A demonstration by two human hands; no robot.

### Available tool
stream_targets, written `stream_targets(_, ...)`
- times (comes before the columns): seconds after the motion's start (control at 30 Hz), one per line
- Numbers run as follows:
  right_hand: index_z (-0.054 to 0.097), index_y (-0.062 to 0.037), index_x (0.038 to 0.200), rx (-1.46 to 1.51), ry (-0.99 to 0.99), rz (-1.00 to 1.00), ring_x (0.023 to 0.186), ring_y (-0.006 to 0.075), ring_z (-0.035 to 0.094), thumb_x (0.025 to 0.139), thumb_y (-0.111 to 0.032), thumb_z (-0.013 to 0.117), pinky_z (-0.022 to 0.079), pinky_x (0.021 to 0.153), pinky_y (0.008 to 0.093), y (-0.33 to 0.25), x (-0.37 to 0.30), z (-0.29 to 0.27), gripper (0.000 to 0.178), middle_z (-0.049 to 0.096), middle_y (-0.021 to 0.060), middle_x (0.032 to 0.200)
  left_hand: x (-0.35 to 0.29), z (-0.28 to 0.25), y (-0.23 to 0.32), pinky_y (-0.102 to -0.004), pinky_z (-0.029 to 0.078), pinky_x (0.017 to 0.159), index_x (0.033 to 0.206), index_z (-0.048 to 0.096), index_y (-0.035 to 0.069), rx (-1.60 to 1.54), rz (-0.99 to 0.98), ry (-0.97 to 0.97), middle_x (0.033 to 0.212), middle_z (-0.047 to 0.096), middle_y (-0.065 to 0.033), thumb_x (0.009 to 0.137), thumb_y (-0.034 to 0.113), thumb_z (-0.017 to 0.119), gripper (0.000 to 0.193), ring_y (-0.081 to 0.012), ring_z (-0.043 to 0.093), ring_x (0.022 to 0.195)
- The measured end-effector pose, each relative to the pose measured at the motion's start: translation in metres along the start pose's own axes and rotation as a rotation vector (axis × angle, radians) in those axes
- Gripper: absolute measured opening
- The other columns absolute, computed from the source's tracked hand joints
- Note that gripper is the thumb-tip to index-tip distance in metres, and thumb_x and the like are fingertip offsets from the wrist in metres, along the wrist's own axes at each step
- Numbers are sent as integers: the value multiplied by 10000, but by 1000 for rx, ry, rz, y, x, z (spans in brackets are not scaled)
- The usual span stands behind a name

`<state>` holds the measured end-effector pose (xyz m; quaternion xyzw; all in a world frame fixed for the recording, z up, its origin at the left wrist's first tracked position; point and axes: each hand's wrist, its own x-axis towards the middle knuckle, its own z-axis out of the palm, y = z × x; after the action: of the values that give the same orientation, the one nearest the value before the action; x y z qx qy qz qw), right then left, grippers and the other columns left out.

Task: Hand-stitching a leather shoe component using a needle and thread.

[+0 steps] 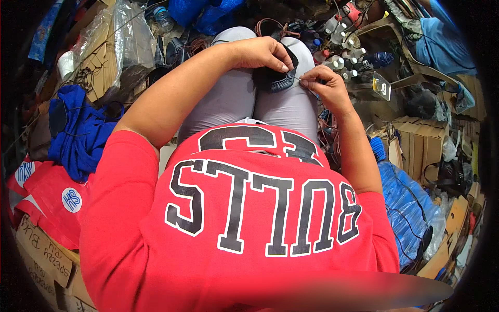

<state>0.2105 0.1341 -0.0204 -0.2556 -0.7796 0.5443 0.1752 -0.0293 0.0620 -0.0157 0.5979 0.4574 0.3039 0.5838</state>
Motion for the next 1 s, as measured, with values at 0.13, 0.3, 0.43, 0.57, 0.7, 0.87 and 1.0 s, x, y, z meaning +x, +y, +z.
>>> stream_targets(0.13, 704, -36, 862, 31, -15, 9, 831, 108, 567, 737, -17, 723, 451, 747, 231, -1, -1, 3, 128, 632, 28, 872, 0, 2, 0, -256, 426, 886, 1022, 672, 5, -11, -17, 5, 953, 669, -37, 820, 147, 679, 247, -114, 585, 927)
stream_targets(0.3, 701, -29, 862, 47, -12, 20, 825, 111, 574, 744, -6, 712, 458, 748, 232, -1, -1, 6, 121, 635, 25, 871, 1, 2, -1, -257, 428, 895, 1029, 671, 5, 2, -3, -5, 971, 672, -45, 823, 144, 676, 248, -118, 588, 942)
stream_targets(0.43, 705, -43, 868, -32, 48, -11, 787, 112, 575, 738, 3, 700, 457, 723, 234, -5, -4, 12, 138, 631, 25, 851, 1, -1, -1, -260, 421, 906, 1046, 669, 6, 8, -14, -34, 978, 669, -53, 817, 112, 660, 253, -134, 589, 951)
stream_targets(0.57, 707, -60, 885, -114, 105, -69, 769, 111, 574, 729, 10, 691, 455, 693, 238, -10, -10, 18, 172, 616, 24, 819, 2, -3, -2, -263, 403, 912, 1086, 662, 9, 50, 18, -115, 970, 635, -56, 799, 78, 633, 296, -156, 571, 963)
stream_targets(0.7, 710, -73, 892, -209, 108, -84, 761, 117, 578, 739, 16, 679, 459, 678, 243, -21, -13, 20, 180, 601, 27, 799, 3, -6, -2, -265, 393, 901, 1113, 657, 20, 99, 30, -171, 943, 596, -54, 790, 72, 620, 329, -165, 552, 951)
stream_targets(0.87, 706, -115, 882, -477, 51, -86, 758, 233, 602, 737, 13, 645, 469, 688, 321, -42, -14, 21, 203, 609, 83, 832, 4, -7, 1, -260, 379, 896, 1142, 646, 29, 118, 8, -219, 920, 547, -44, 782, 74, 593, 366, -168, 531, 938)
stream_targets(1.0, 699, -130, 882, -787, -14, -184, 775, 288, 584, 746, -17, 608, 440, 713, 376, -60, -9, 22, 199, 605, 102, 831, 3, -8, 1, -257, 372, 899, 1164, 633, 33, 147, 24, -256, 928, 530, -43, 783, 83, 584, 388, -171, 527, 937)
